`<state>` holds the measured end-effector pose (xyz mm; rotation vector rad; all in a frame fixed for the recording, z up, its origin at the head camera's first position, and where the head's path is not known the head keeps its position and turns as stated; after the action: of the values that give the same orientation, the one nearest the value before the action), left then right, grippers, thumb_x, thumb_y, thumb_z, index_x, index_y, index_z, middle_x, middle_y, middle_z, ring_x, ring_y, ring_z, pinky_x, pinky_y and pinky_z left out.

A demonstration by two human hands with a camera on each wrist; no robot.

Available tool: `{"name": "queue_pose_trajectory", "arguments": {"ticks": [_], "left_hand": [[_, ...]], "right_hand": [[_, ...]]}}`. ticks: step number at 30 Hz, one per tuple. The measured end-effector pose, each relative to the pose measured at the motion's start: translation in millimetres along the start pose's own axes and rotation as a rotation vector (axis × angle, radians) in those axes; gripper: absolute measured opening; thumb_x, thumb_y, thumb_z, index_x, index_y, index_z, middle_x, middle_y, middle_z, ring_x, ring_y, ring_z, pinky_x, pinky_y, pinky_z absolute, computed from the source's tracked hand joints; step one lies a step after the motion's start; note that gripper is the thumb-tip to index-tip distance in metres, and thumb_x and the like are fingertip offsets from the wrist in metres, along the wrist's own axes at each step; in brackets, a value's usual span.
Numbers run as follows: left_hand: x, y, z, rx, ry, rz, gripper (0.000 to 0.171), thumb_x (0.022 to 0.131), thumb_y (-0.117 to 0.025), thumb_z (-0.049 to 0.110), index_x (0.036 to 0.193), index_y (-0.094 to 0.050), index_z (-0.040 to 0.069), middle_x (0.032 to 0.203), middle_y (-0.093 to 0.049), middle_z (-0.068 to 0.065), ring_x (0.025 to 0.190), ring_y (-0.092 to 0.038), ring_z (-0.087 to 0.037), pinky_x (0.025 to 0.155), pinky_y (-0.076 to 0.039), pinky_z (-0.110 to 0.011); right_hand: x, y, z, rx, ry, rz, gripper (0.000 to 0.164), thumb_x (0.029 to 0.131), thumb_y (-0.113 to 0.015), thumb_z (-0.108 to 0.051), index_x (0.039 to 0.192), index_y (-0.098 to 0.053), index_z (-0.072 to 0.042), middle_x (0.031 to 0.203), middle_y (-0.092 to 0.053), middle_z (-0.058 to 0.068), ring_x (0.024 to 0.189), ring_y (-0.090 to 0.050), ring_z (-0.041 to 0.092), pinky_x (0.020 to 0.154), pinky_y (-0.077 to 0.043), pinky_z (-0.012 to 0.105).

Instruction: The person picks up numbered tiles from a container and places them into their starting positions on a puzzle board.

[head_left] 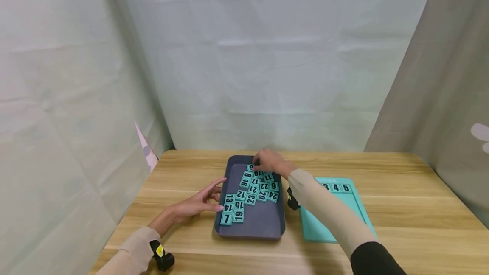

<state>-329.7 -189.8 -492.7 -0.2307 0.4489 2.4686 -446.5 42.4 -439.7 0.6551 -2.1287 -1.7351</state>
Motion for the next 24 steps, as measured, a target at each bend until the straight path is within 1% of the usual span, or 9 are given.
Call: {"name": "queue_pose_trajectory", "arguments": {"ticks": [6,11,16,19,20,23,24], "left_hand": [[-0.4,-0.8,-0.3,-0.004,-0.007,-0.004,0.084,0.097,-0.070,0.025,0.163,-0.018,0.034,0.155,-0.035,-0.016,0.128,-0.038,-0.029,0.098,-0.032,-0.040],[0.4,0.0,0.0,-0.009,-0.024,-0.007,0.084,0.097,-0.070,0.023,0.163,-0.019,0.034,0.154,-0.036,-0.016,0.126,-0.039,-0.030,0.095,-0.032,-0.039],[0.1,1.2,0.4,-0.007,-0.024,-0.002,0.084,0.097,-0.071,0.023,0.163,-0.019,0.033,0.154,-0.037,-0.016,0.126,-0.039,-0.030,0.095,-0.032,-0.039],[-0.8,2.2,0.5,-0.002,-0.020,0.000,0.085,0.097,-0.071,0.024,0.163,-0.019,0.033,0.154,-0.036,-0.016,0.126,-0.039,-0.029,0.095,-0.032,-0.039],[-1.0,2.3,0.4,-0.001,-0.020,0.000,0.085,0.097,-0.071,0.023,0.163,-0.019,0.033,0.154,-0.036,-0.016,0.126,-0.039,-0.029,0.095,-0.032,-0.039],[-1.1,2.0,-0.3,0.001,-0.021,-0.001,0.085,0.097,-0.071,0.023,0.163,-0.019,0.033,0.154,-0.036,-0.016,0.126,-0.039,-0.029,0.095,-0.033,-0.038],[-1.1,1.8,-0.7,0.002,-0.020,-0.001,0.085,0.097,-0.071,0.023,0.163,-0.019,0.033,0.154,-0.036,-0.016,0.126,-0.039,-0.029,0.096,-0.033,-0.038]], "right_hand": [[-2.7,-0.2,-1.8,0.022,-0.048,-0.011,0.038,0.091,-0.076,-0.043,0.117,-0.077,-0.016,0.113,-0.075,0.002,0.096,-0.070,0.017,0.086,-0.056,0.037],[-4.2,1.3,-4.4,0.021,-0.067,-0.033,0.036,0.089,-0.078,-0.043,0.114,-0.077,-0.017,0.115,-0.074,0.002,0.100,-0.069,0.019,0.087,-0.056,0.039],[-3.6,1.0,-5.5,0.006,-0.075,-0.058,0.041,0.089,-0.079,-0.043,0.120,-0.075,-0.017,0.117,-0.074,0.002,0.101,-0.069,0.019,0.088,-0.056,0.039],[-3.0,-1.1,-5.6,0.038,-0.087,-0.086,0.043,0.090,-0.078,-0.040,0.124,-0.073,-0.013,0.105,-0.077,0.005,0.088,-0.072,0.020,0.083,-0.057,0.036],[-2.9,-1.5,-5.6,0.051,-0.090,-0.094,0.042,0.091,-0.077,-0.038,0.124,-0.073,-0.012,0.105,-0.077,0.006,0.083,-0.072,0.019,0.081,-0.057,0.035],[-3.4,-2.5,-6.7,0.081,-0.087,-0.107,0.040,0.092,-0.076,-0.033,0.126,-0.073,-0.011,0.108,-0.077,0.008,0.070,-0.069,0.014,0.075,-0.056,0.031],[-3.5,-2.5,-7.2,0.084,-0.081,-0.106,0.039,0.093,-0.076,-0.032,0.126,-0.072,-0.011,0.114,-0.076,0.007,0.069,-0.068,0.011,0.074,-0.055,0.030]]}}
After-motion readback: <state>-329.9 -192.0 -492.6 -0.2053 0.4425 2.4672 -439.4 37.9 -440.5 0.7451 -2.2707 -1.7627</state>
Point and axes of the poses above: each hand's wrist, its own x-axis towards the middle knuckle, its own y-axis out of the back of the hand, z = x × y, the point moved 6 cm from there along x, towards the middle knuckle
